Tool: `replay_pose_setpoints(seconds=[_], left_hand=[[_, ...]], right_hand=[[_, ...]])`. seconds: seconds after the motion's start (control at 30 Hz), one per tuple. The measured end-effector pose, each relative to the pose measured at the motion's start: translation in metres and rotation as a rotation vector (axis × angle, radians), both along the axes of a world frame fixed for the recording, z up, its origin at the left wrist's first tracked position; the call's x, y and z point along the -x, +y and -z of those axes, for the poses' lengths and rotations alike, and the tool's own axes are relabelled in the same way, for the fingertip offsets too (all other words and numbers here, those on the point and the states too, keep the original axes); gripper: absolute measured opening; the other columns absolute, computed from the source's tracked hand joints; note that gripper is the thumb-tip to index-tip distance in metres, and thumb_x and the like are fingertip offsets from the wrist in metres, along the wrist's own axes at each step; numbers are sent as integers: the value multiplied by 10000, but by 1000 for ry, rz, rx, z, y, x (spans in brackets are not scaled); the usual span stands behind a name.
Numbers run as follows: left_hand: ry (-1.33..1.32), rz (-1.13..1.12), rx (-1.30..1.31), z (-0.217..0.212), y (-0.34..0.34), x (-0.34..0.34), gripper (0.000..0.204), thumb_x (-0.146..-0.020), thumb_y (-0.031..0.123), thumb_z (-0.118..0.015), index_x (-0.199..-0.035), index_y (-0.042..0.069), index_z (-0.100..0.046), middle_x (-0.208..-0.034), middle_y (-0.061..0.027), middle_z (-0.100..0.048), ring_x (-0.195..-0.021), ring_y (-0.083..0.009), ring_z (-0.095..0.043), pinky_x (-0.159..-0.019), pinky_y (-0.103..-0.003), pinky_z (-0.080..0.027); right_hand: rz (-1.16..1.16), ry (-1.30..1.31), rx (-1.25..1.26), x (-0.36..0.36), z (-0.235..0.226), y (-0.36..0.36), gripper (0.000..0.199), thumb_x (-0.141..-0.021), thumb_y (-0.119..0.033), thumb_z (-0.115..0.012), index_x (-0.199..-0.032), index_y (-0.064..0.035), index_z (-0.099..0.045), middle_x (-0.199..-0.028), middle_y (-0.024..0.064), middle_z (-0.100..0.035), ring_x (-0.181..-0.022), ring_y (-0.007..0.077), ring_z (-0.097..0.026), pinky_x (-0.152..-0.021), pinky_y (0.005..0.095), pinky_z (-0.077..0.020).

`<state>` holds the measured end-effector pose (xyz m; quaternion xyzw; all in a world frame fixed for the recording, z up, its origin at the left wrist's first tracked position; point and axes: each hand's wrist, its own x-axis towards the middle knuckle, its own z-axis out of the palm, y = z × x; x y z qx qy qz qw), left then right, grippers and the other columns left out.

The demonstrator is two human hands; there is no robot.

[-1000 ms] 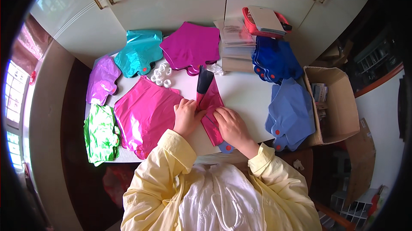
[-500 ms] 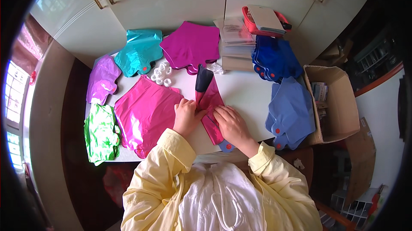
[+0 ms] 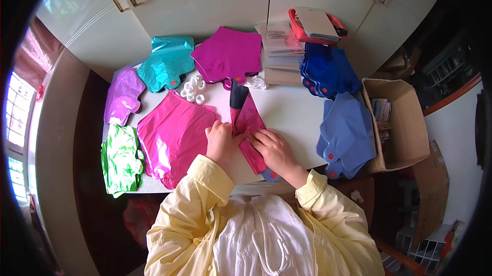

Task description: Folding various colorful clothing items and placing them into cardboard packaging holders.

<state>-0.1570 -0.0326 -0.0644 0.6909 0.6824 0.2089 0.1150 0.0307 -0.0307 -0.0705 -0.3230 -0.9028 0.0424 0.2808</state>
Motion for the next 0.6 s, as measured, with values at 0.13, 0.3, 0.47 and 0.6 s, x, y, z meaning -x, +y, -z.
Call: replay_pose_setpoints(seconds=[0.13, 0.3, 0.47, 0.6], left_hand=[[-31, 27, -125, 13, -1, 1, 275, -727, 293, -728, -703, 45, -614, -732, -65, -613, -836, -262, -545, -717, -411, -358], [12, 76, -254, 9, -10, -4, 195, -731, 226, -709, -844, 83, -638, -752, -26, -598, -825, -238, -543, -702, -388, -362], [24, 114, -284, 6, -11, -3, 213, -738, 205, -695, -927, 120, -642, -760, -4, -592, -821, -224, -542, -701, -374, -363], [15, 112, -281, 5, -12, -3, 202, -737, 201, -695, -919, 127, -646, -762, 0, -592, -822, -224, -539, -707, -373, -363]], right_hand=[[56, 39, 3, 1, 2, -2, 296, -815, -84, -499, -1079, -1, -604, -1081, 107, -596, -1044, 245, -562, -933, 352, -447], [102, 36, 48, -2, 6, -4, 338, -799, -38, -552, -1133, 15, -569, -1102, 131, -585, -1038, 278, -560, -915, 372, -456], [133, 64, 54, -1, 6, -5, 323, -808, -42, -549, -1124, 25, -567, -1100, 143, -576, -1020, 291, -560, -911, 380, -456], [134, 54, 47, -1, 7, -4, 313, -810, -52, -547, -1110, 38, -564, -1095, 160, -574, -1019, 307, -557, -916, 384, -453]])
